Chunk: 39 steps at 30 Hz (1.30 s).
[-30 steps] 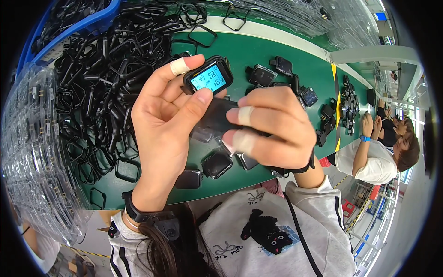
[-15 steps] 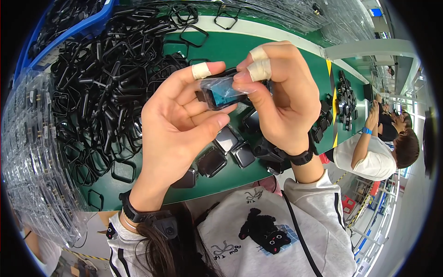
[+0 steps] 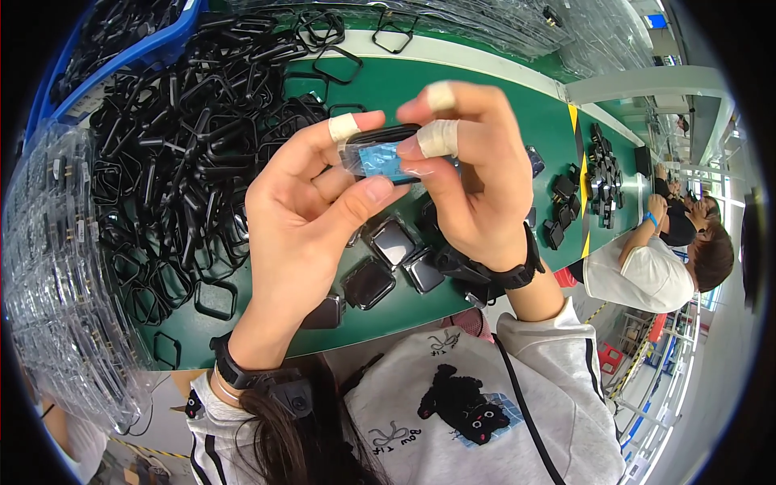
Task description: The person peels protective film from smartwatch screens by hand, places the smartwatches into a plastic tray, and then gathers more smartwatches from the table into a pile.
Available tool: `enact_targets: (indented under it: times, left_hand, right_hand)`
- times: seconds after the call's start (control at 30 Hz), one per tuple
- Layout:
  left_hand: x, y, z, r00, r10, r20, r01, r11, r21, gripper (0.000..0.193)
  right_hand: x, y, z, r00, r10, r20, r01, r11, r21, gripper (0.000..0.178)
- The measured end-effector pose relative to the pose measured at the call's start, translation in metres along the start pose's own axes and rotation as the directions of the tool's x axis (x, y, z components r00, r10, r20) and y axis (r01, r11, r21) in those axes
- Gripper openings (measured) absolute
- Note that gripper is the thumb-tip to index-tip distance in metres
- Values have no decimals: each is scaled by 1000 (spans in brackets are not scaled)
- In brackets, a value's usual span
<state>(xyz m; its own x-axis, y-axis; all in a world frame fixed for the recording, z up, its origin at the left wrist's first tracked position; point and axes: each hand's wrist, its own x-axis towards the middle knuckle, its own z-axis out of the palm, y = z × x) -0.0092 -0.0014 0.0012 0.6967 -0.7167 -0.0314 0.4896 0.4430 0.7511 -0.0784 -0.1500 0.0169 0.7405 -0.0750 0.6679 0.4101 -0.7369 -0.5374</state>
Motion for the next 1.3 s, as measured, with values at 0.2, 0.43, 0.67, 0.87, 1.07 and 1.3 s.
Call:
enact_targets:
  times: [0.2,0.43,0.67,0.87,1.07,1.3]
  left_hand:
    - [-1,-4,-11,991,131,-20,-126,978,166,36]
    - [-2,0,-1,980,199,23,-198,951,237,32]
    - [2,-4,-10,987,161,-14,-149,940,308,25]
    - [2,-13,-10,990,144,2,-139,947,288,23]
    - [-3,-18,-10,990,144,-1,-137,943,303,24]
    - [0,-16,-8,970,242,6,-227,899,375,17]
  right_hand:
    - [4,-13,-3,955,196,224,-249,939,237,40]
    - [-1,-20,-8,895,405,186,-445,829,339,46]
    - [-3,0,-3,828,452,332,-549,534,643,38]
    - [-16,9,2,860,447,247,-502,649,571,23]
    - [-24,13,3,903,393,174,-427,766,482,17]
    - [-16,10,5,946,307,108,-325,886,331,19]
